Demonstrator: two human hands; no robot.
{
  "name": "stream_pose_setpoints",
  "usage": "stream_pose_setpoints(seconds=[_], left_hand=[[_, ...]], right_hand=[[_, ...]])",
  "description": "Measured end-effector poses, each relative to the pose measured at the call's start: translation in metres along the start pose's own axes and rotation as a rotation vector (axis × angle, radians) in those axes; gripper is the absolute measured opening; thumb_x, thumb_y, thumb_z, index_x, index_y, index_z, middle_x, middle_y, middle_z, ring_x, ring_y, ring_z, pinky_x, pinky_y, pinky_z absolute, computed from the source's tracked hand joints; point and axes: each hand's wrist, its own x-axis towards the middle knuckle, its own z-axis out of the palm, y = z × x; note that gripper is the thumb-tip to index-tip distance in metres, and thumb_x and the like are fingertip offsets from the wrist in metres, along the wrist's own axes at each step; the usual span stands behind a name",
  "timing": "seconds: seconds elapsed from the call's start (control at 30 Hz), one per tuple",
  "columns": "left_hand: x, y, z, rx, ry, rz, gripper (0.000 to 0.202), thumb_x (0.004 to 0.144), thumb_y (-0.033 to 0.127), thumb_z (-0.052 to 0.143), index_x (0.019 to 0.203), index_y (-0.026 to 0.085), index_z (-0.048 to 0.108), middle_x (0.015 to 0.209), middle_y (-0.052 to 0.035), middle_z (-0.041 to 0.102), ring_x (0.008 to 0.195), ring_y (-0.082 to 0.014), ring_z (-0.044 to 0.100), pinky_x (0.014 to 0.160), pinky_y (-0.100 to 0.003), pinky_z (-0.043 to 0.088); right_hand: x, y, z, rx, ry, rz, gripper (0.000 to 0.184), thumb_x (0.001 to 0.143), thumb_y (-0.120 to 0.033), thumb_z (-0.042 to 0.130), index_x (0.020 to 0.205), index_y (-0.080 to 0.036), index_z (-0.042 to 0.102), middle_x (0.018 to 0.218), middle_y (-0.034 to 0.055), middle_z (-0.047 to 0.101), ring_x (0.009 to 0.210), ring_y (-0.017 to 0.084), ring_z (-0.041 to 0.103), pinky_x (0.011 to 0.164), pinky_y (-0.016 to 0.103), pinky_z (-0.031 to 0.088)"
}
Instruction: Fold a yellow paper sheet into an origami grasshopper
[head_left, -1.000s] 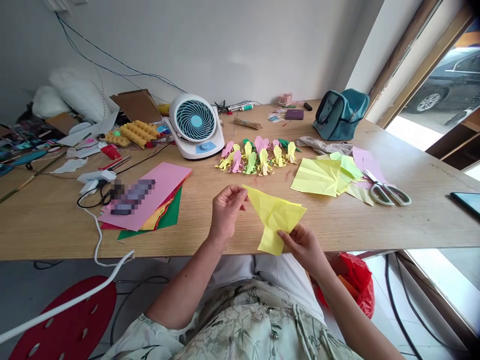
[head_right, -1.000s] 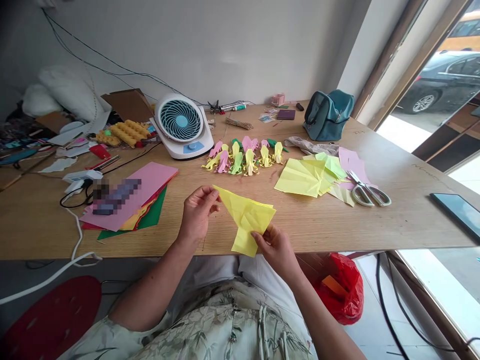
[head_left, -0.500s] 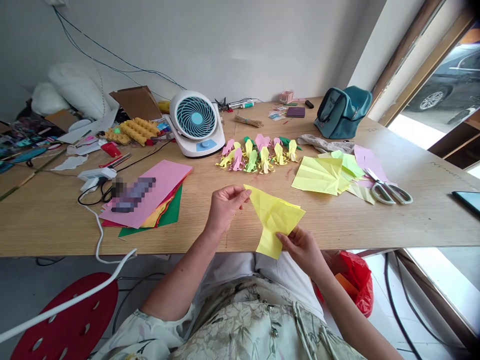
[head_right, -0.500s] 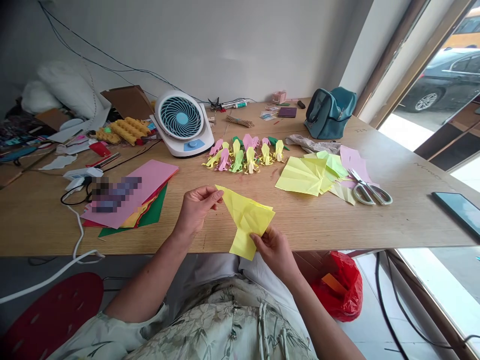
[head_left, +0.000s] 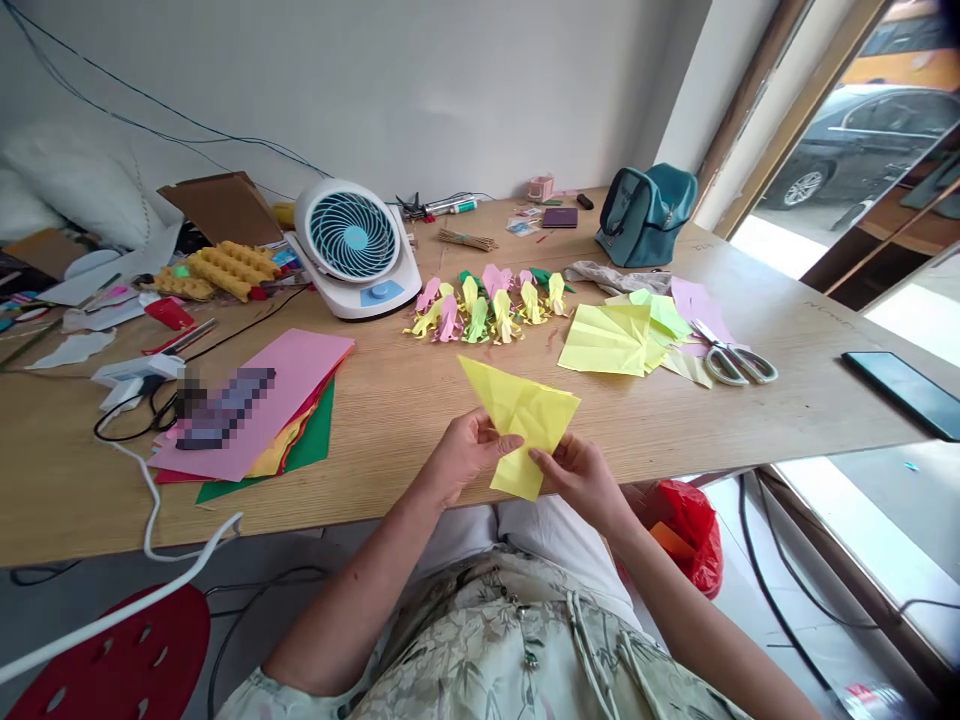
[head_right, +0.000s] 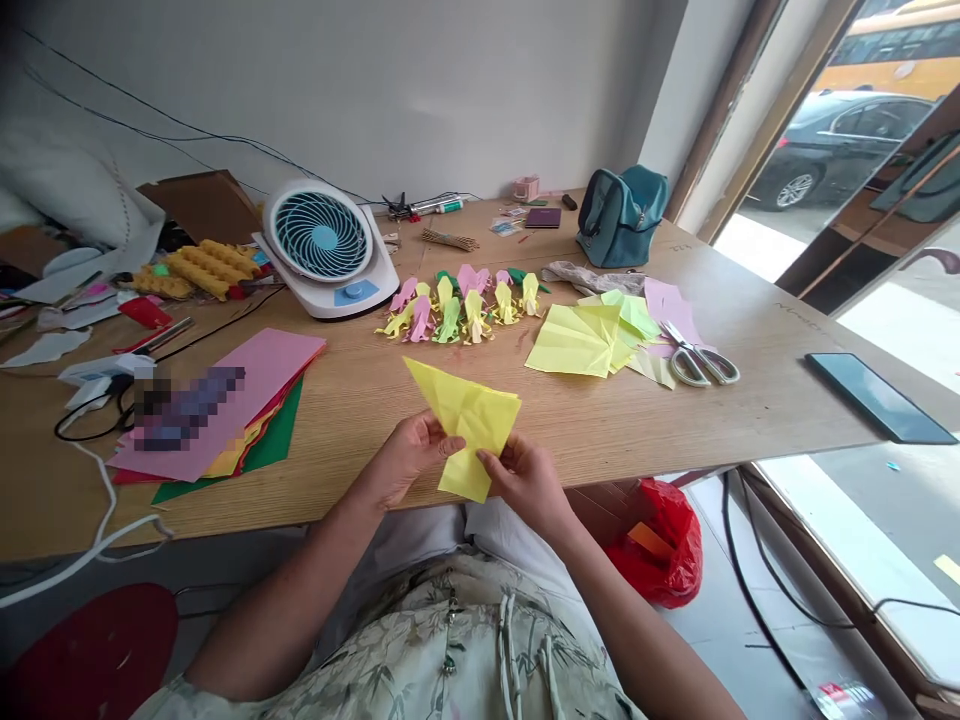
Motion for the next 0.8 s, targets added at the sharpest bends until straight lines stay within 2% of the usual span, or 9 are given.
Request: stream_pose_setpoints(seconds=[0.1,0.17,0.23,0.3,0.37,0.47,0.57,0.67,0.8], left_hand=[[0.002,-0.011,0.008,-0.045,0.038,-0.023,0.046,0.058,0.039,0.092,0.091,0.013,0.075,0.089,-0.0083,0.078,0.079,-0.0195,0.071,0.076,-0.029,0.055],[0.006,-0.012,0.005,-0.088,0.073,-0.007,0.043,0.060,0.036,0.092,0.092,0.013,0.076,0.089,-0.0073,0.078,0.079,-0.0184,0.071,0.075,-0.027,0.055],[0.011,-0.010,-0.003,-0.154,0.077,-0.023,0.045,0.060,0.034,0.092,0.097,0.014,0.075,0.091,-0.0062,0.078,0.081,-0.0184,0.072,0.075,-0.027,0.056],[0.017,-0.008,-0.009,-0.200,0.088,-0.042,0.044,0.060,0.032,0.093,0.097,0.016,0.074,0.091,-0.0046,0.078,0.077,-0.0178,0.072,0.071,-0.027,0.057],[0.021,-0.007,-0.010,-0.255,0.090,-0.040,0.042,0.060,0.032,0.092,0.095,0.017,0.074,0.089,-0.0035,0.078,0.075,-0.0170,0.072,0.068,-0.026,0.057],[0.028,-0.009,-0.006,-0.338,0.076,-0.021,0.040,0.062,0.031,0.091,0.096,0.017,0.074,0.091,-0.0039,0.079,0.079,-0.0174,0.073,0.068,-0.024,0.057],[0.034,-0.011,-0.003,-0.421,0.096,-0.031,0.038,0.062,0.027,0.092,0.094,0.017,0.074,0.091,-0.0042,0.079,0.081,-0.0181,0.074,0.071,-0.025,0.058],[0.039,-0.012,-0.006,-0.517,0.152,-0.053,0.033,0.064,0.022,0.090,0.091,0.016,0.073,0.086,-0.0024,0.079,0.075,-0.0161,0.074,0.072,-0.024,0.058],[0.041,-0.011,-0.013,-0.601,0.249,-0.084,0.021,0.074,0.017,0.081,0.093,0.015,0.072,0.086,-0.0033,0.079,0.082,-0.0175,0.076,0.082,-0.026,0.059]], right_hand=[[0.003,-0.007,-0.013,-0.192,-0.124,-0.090,0.036,0.090,-0.052,0.064,0.104,-0.020,0.066,0.095,0.0073,0.074,0.081,0.021,0.070,0.073,0.035,0.057],[0.011,-0.018,-0.047,-0.363,-0.114,-0.182,0.031,0.094,-0.049,0.058,0.104,-0.021,0.066,0.097,0.0066,0.073,0.087,0.020,0.069,0.079,0.035,0.055],[0.025,-0.033,-0.102,-0.529,0.201,-0.270,0.031,0.096,-0.050,0.052,0.102,-0.021,0.064,0.096,0.0068,0.071,0.085,0.019,0.068,0.077,0.034,0.054],[0.042,-0.048,-0.167,-0.923,0.649,-0.198,0.028,0.095,-0.045,0.050,0.098,-0.021,0.063,0.096,0.0073,0.070,0.086,0.020,0.065,0.083,0.036,0.052],[0.059,-0.057,-0.225,-1.043,0.794,-0.083,0.027,0.088,-0.039,0.058,0.098,-0.015,0.064,0.103,0.0165,0.066,0.098,0.028,0.061,0.091,0.045,0.045],[0.081,-0.059,-0.281,-1.144,0.797,0.082,0.028,0.079,-0.036,0.068,0.088,-0.010,0.065,0.098,0.0254,0.063,0.107,0.036,0.055,0.093,0.049,0.040],[0.094,-0.054,-0.303,-1.225,0.806,0.209,0.040,0.074,-0.036,0.072,0.098,-0.006,0.064,0.107,0.0323,0.060,0.117,0.042,0.047,0.095,0.052,0.035],[0.097,-0.052,-0.313,-1.274,0.855,0.333,0.055,0.073,-0.051,0.072,0.105,-0.007,0.064,0.119,0.0364,0.054,0.122,0.048,0.041,0.093,0.058,0.033],[0.086,-0.055,-0.321,-1.319,0.785,0.409,0.056,0.079,-0.051,0.061,0.111,-0.006,0.065,0.118,0.0378,0.057,0.116,0.051,0.050,0.087,0.059,0.038]])
